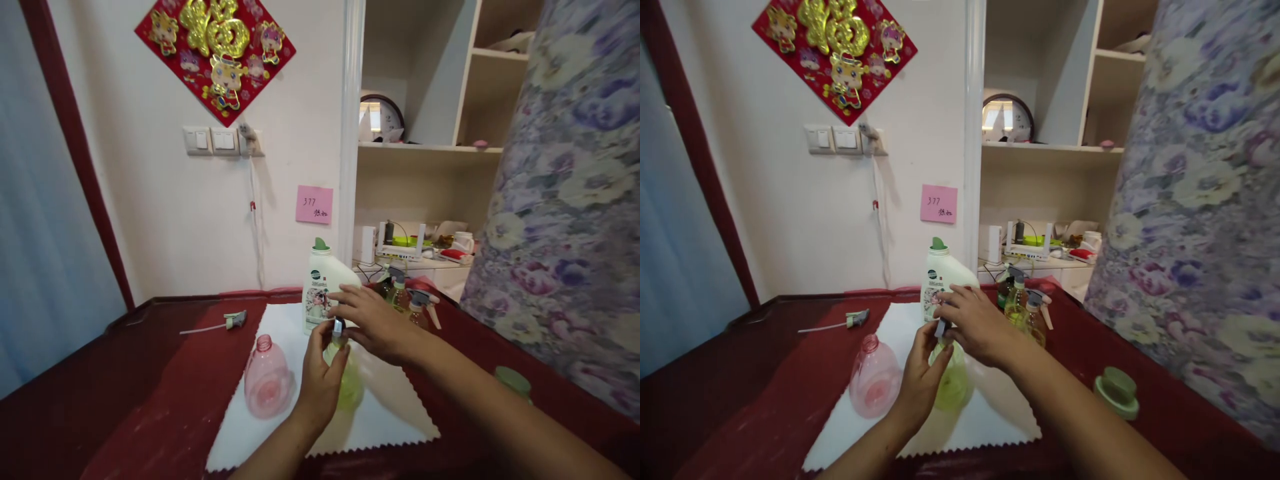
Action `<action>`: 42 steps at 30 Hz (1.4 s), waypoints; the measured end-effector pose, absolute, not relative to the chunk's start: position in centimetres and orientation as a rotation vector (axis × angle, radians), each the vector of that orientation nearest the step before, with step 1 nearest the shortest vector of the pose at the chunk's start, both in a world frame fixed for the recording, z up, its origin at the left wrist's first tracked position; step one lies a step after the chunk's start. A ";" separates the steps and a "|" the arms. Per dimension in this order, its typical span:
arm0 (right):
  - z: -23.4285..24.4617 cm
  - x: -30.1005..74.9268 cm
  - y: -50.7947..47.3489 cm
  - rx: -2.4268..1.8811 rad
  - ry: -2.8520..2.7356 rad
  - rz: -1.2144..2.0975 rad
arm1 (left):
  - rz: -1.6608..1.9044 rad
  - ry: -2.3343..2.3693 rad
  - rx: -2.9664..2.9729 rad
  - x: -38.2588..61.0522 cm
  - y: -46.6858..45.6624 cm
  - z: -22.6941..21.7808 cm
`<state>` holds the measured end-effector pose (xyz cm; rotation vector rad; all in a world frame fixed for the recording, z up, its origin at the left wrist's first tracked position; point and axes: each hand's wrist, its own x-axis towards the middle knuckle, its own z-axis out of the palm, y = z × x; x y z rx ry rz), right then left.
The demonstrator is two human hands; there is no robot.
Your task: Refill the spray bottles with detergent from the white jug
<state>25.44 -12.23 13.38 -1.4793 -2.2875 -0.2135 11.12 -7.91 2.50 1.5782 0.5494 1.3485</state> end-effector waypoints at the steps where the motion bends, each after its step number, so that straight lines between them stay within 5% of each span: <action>1: 13.6 25.4 -12.1 -1.477 -2.306 -0.219 | 1.337 0.553 1.591 11.1 -7.9 2.3; 27: 13.5 23.4 -12.4 -1.890 -2.219 -0.218 | 1.322 0.751 1.527 12.8 -7.5 3.9; 42: 13.6 23.8 -12.8 -1.919 -2.177 -0.174 | 1.026 0.448 1.652 11.2 -6.5 5.5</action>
